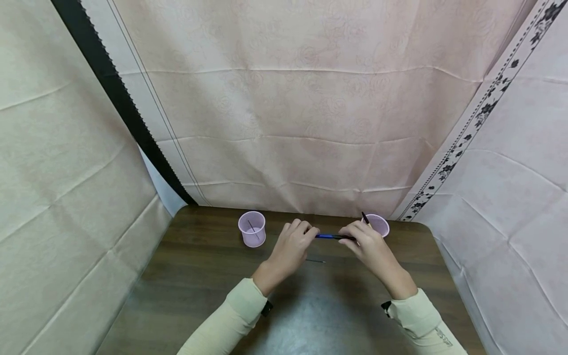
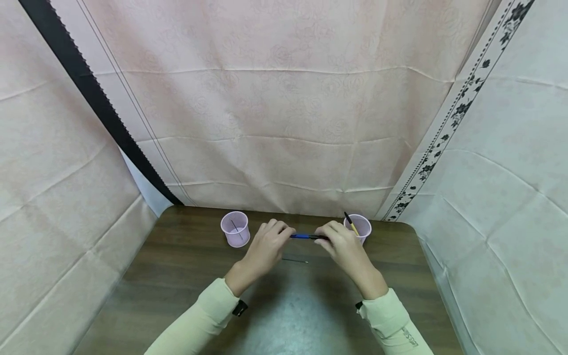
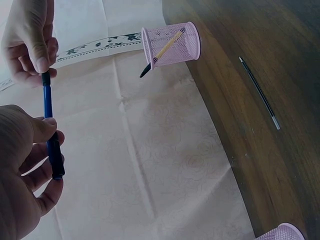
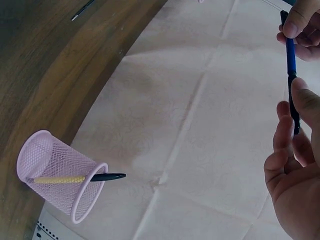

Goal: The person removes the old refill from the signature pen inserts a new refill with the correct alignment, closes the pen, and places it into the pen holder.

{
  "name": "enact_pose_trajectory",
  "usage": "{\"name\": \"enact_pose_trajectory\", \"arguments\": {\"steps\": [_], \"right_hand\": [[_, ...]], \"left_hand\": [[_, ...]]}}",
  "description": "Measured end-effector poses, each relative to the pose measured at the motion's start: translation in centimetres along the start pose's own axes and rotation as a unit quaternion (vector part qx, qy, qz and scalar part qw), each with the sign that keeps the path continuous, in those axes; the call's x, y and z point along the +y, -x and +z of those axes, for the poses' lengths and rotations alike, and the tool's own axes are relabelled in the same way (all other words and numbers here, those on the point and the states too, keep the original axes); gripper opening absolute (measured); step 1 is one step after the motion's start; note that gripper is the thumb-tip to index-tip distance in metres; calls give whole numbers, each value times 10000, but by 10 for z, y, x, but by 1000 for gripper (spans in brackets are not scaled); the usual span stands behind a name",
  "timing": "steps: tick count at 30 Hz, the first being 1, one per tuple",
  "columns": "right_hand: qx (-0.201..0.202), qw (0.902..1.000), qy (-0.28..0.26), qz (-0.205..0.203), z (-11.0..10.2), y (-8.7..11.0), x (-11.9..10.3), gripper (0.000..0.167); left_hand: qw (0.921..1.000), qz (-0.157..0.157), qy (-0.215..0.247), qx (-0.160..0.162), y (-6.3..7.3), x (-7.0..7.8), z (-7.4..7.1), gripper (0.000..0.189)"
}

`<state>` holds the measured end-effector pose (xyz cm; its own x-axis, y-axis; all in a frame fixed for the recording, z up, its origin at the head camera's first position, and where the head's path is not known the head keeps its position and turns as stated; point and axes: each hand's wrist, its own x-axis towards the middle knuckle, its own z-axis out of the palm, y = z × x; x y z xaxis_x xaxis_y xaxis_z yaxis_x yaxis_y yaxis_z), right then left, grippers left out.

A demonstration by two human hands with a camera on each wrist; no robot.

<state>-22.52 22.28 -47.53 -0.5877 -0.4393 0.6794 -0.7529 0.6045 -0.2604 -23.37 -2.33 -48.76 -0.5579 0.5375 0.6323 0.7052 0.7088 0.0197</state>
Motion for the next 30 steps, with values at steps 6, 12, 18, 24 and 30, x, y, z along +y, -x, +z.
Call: {"name": "enact_pose_trajectory", "arguments": {"steps": [6, 12, 18, 24, 30], "right_hand": [[336, 9992, 45, -191, 2, 1, 3, 35], [313, 9992, -204, -142, 0, 3, 5, 37], [271, 9986, -450, 81, -1, 4, 6, 33], [213, 9981, -552, 192, -2, 5, 7, 27], [229, 9979, -571, 195, -2, 6, 8, 24]], "left_hand": [[10000, -46, 6, -73, -1, -1, 0, 31], [10000, -7, -7, 20, -1, -2, -2, 34], [10000, 35, 56, 34, -2, -3, -3, 33], [9999, 108, 72, 41, -2, -4, -6, 35], [9998, 154, 97, 74, -2, -5, -7, 36]]}}
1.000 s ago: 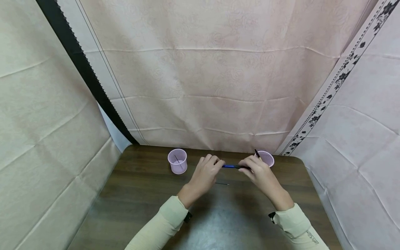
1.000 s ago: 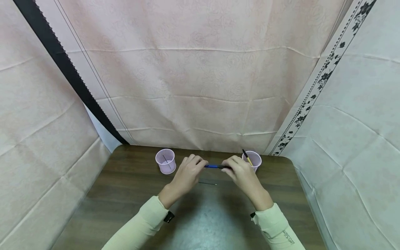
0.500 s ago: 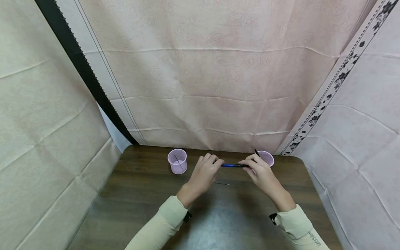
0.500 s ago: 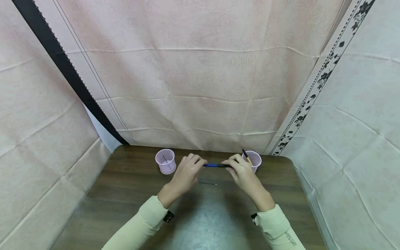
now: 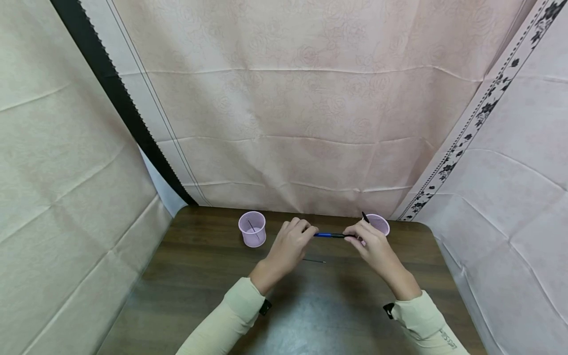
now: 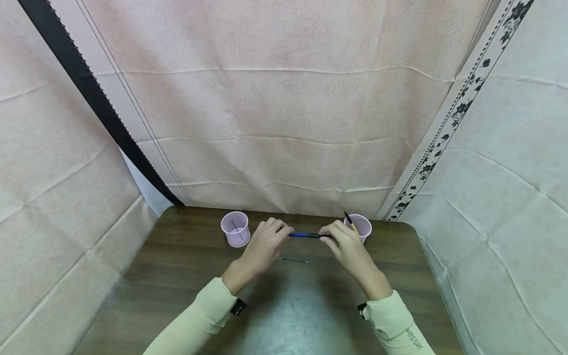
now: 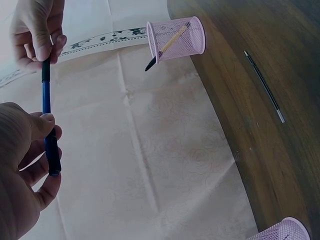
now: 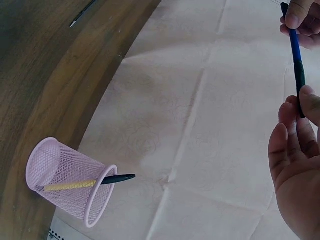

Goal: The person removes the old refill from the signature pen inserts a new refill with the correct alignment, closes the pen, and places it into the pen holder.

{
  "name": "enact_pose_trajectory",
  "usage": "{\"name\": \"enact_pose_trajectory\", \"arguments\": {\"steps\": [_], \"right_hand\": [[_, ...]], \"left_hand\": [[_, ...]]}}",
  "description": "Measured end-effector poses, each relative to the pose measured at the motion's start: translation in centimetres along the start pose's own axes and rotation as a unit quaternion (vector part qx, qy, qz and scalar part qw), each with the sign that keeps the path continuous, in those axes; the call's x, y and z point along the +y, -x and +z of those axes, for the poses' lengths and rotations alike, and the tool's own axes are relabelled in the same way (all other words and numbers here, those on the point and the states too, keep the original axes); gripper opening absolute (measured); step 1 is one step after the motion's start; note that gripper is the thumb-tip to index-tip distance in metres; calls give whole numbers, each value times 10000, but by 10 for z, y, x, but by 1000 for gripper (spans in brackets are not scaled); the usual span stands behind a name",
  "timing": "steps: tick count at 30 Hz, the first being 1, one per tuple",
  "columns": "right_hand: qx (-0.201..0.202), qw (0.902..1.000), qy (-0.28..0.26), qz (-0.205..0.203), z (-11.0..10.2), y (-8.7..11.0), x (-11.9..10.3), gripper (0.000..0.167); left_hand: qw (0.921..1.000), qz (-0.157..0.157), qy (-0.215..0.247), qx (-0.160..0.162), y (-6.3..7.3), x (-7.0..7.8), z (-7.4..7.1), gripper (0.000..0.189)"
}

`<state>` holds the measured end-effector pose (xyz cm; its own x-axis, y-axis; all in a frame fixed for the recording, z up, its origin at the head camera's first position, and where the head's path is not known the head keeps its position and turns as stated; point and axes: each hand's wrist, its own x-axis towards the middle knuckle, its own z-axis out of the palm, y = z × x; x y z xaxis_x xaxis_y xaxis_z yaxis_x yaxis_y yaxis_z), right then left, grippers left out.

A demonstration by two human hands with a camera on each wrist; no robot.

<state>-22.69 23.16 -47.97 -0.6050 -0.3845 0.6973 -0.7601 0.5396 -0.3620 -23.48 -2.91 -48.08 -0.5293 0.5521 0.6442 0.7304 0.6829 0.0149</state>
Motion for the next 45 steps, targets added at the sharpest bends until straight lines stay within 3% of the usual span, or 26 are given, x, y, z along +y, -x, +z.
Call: {"name": "enact_pose_trajectory", "arguments": {"steps": [13, 25, 45], "right_hand": [[18, 9998, 57, 201, 4, 3, 0, 21], [-120, 9994, 153, 298, -1, 8, 1, 35], [73, 9996, 181, 228, -2, 6, 1, 20]], "left_hand": [[9995, -120, 289, 39, 2, 0, 1, 21], [9988, -227, 432, -13, 3, -1, 0, 13], [9985, -250, 479, 45, 3, -1, -3, 12]]}}
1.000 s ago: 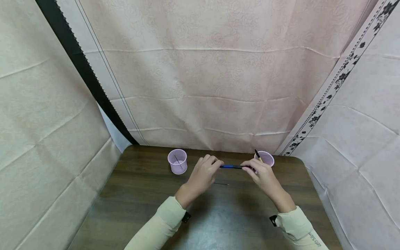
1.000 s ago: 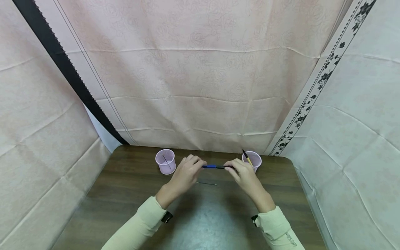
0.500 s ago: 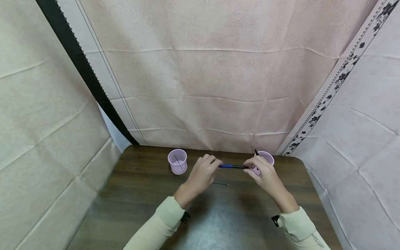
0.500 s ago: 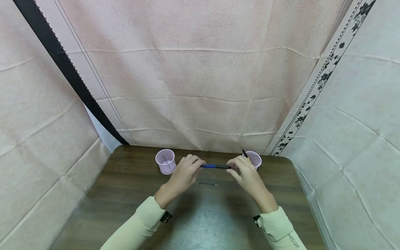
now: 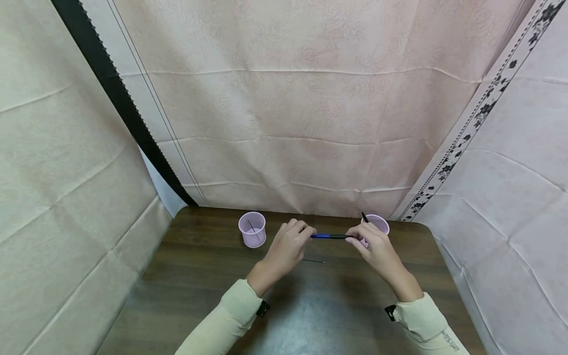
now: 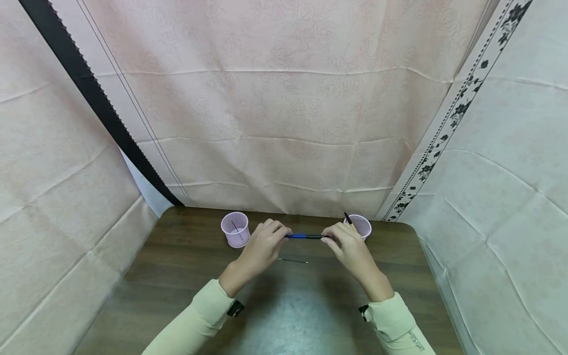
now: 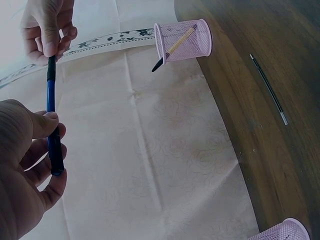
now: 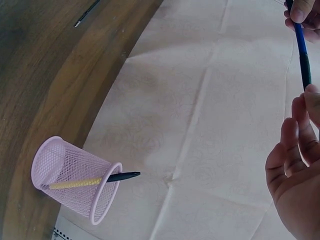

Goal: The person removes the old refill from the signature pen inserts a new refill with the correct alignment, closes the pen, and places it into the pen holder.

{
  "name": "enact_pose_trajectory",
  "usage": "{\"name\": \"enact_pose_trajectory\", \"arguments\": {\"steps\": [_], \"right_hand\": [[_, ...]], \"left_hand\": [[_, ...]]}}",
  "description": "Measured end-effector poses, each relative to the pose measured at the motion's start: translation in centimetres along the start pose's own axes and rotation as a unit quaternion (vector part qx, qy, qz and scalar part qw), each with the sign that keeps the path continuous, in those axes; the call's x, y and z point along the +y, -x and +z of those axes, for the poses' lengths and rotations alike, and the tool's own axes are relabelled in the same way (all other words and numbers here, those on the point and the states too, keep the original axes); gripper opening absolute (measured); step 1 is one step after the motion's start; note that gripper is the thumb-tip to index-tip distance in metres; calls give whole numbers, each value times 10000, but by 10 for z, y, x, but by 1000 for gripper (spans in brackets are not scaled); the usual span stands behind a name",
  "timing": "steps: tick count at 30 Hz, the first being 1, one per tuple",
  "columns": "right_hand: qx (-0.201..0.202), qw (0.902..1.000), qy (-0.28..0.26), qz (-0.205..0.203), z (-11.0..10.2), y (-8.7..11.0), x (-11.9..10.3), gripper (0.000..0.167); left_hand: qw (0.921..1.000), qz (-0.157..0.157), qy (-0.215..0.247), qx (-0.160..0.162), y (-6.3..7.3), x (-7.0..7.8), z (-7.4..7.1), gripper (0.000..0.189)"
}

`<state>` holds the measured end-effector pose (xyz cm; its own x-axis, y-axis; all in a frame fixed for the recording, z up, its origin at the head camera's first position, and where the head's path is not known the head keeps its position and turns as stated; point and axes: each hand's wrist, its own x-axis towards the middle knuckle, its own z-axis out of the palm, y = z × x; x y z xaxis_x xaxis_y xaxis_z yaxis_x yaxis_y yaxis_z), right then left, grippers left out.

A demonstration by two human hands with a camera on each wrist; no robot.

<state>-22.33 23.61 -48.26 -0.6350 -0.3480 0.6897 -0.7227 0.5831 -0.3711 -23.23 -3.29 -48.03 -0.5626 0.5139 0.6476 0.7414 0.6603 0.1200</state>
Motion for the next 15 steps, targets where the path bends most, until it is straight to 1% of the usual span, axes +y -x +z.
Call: {"name": "enact_pose_trajectory", "arguments": {"steps": [2, 10, 15], "right_hand": [[3, 10000, 26, -7, 1, 0, 0, 19], [-111, 9993, 298, 191, 0, 1, -2, 16], [-63, 9994, 287, 207, 0, 3, -2, 28]], "left_hand": [[10000, 10, -12, 9, 0, 0, 0, 12], [9999, 65, -9, 116, 0, 1, -1, 14], [10000, 1, 5, 60, 0, 0, -2, 12]]}}
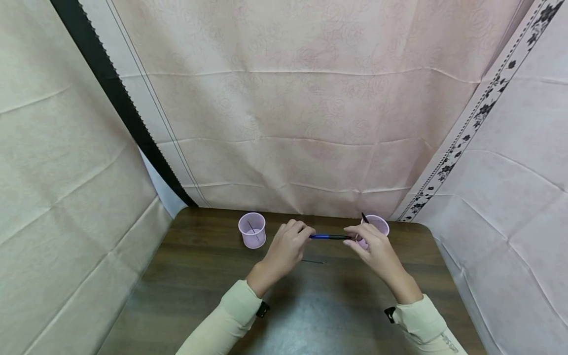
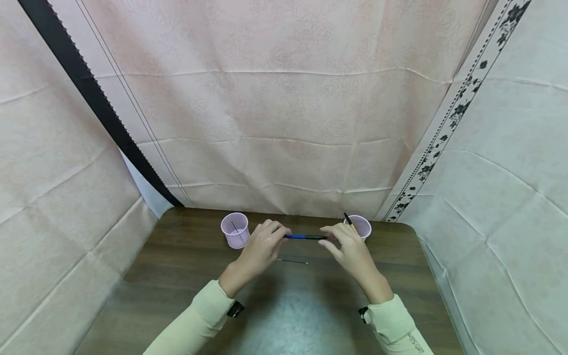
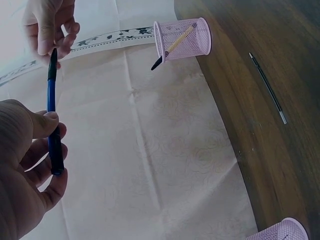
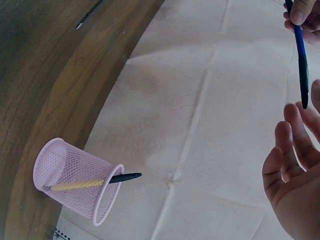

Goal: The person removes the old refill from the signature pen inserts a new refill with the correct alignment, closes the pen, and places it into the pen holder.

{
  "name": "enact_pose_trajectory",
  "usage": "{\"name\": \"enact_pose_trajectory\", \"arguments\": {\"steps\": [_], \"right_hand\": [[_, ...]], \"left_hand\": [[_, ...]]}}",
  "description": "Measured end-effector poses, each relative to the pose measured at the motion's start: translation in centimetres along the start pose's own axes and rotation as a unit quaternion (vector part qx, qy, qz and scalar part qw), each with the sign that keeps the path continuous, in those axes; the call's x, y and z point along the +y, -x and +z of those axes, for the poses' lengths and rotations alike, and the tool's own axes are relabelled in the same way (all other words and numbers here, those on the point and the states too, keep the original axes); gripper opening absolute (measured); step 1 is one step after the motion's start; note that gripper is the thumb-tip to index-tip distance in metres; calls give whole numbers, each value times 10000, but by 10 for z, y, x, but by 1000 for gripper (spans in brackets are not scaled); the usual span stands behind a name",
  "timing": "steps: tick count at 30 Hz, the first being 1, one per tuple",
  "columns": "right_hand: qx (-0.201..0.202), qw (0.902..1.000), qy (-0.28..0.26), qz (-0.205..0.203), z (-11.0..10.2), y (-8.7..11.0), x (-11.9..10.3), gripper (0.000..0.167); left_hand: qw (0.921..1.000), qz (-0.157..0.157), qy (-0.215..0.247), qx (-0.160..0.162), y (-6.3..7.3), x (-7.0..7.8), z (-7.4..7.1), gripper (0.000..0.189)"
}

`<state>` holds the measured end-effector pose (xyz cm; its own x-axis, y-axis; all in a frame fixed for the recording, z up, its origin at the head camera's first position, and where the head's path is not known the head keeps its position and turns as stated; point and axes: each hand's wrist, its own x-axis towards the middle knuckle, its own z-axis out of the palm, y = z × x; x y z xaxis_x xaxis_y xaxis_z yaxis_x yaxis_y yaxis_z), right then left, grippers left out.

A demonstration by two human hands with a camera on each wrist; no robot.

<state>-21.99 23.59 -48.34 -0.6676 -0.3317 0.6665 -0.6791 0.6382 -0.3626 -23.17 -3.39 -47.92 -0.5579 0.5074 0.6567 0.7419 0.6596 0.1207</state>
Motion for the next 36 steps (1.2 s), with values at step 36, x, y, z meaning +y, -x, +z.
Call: {"name": "enact_pose_trajectory", "arguments": {"steps": [36], "right_hand": [[15, 9997, 231, -40, 0, -3, -5, 21]], "left_hand": [[9998, -131, 51, -130, 0, 0, 0, 12]]}}
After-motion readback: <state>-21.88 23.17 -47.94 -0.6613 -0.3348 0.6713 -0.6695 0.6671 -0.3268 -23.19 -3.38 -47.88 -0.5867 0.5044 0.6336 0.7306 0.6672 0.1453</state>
